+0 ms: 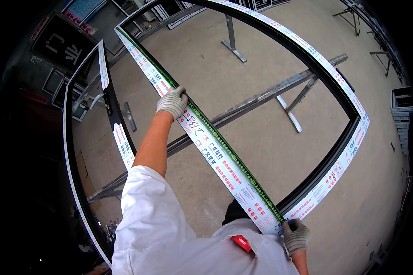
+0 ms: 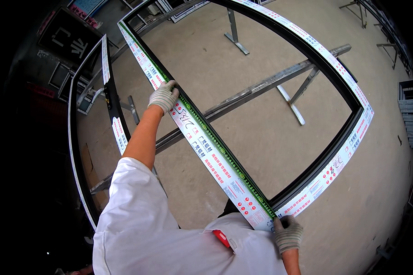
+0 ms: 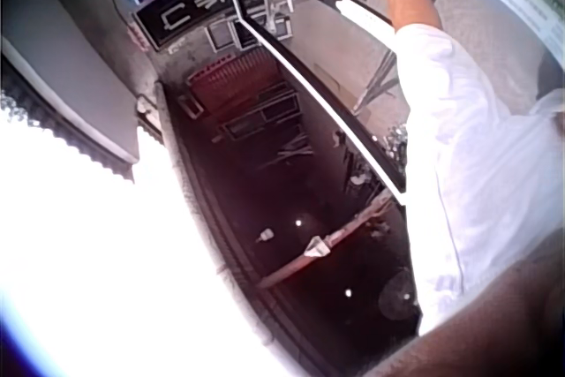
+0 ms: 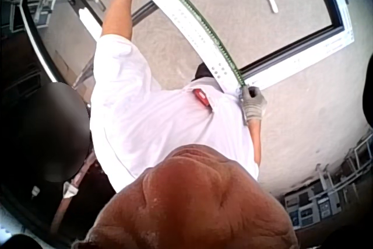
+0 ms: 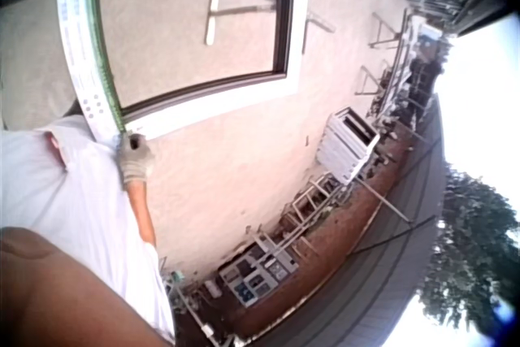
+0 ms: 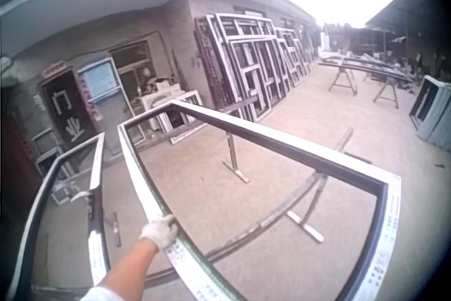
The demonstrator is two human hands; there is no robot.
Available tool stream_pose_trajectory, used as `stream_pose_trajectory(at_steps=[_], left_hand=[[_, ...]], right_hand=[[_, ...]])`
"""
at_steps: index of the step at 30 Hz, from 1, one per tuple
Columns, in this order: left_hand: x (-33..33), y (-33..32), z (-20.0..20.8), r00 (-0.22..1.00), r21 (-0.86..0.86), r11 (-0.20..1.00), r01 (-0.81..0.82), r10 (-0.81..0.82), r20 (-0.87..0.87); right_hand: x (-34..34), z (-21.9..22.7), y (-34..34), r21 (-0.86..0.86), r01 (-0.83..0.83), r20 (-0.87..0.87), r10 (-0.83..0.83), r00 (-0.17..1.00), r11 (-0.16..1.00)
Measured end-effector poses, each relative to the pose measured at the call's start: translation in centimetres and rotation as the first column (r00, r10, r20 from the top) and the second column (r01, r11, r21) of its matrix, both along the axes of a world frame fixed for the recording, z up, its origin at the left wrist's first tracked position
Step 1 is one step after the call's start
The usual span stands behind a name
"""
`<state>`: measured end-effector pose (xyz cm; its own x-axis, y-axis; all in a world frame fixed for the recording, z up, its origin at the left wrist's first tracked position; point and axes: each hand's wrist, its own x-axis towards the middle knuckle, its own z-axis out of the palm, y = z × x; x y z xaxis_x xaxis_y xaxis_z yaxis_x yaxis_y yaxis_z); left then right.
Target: The person assembles a window frame by placing metal profiles on a stand and securing them. They then use a tape measure to measure the dimensions of the assembled frame multiple times to verify accuracy.
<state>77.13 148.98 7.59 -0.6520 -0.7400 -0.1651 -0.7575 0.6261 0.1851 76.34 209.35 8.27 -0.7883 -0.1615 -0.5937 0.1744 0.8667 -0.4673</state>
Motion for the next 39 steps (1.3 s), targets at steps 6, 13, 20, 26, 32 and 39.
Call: stream_pose_trajectory(at_steps=[6, 13, 20, 26, 32, 39], left_hand=[[-0.1, 0.2, 0.3, 1.0, 0.006, 1.0, 0.001, -0.001, 0.003], [0.1, -0.2, -0.3, 1.0, -0.015, 1.0, 0.005, -0.005, -0.014], [0.3, 0.2, -2.0, 0.977, -0.079, 0.994, -0.078, 0.061, -0.202], [4.3, 4.8, -9.6, 0.671, -0.044, 0.839, -0.543, 0.402, -0.623], [5.7, 16.4, -15.3, 0.097, 0.775, 0.629, -0.057, 0.776, -0.623], [3.8, 22.0, -10.9, -0.012, 0.905, 0.423, 0.042, 0.906, -0.423]], right_hand=[[0.1, 0.1, 0.1, 0.001, 0.009, 0.025, -0.009, 1.0, 1.0], [0.1, 0.2, 0.0, 0.015, -0.012, 0.007, 0.012, 1.0, 1.0], [-0.2, 1.6, -0.9, 0.063, -0.049, 0.027, 0.047, 0.999, 0.997], [-0.9, 2.1, -0.9, 0.124, -0.105, 0.07, 0.096, 0.993, 0.987], [-1.4, 2.2, -0.6, 0.115, -0.111, 0.118, 0.098, 0.988, 0.987], [-1.6, 3.0, -1.2, 0.142, -0.158, 0.093, 0.146, 0.985, 0.977]])
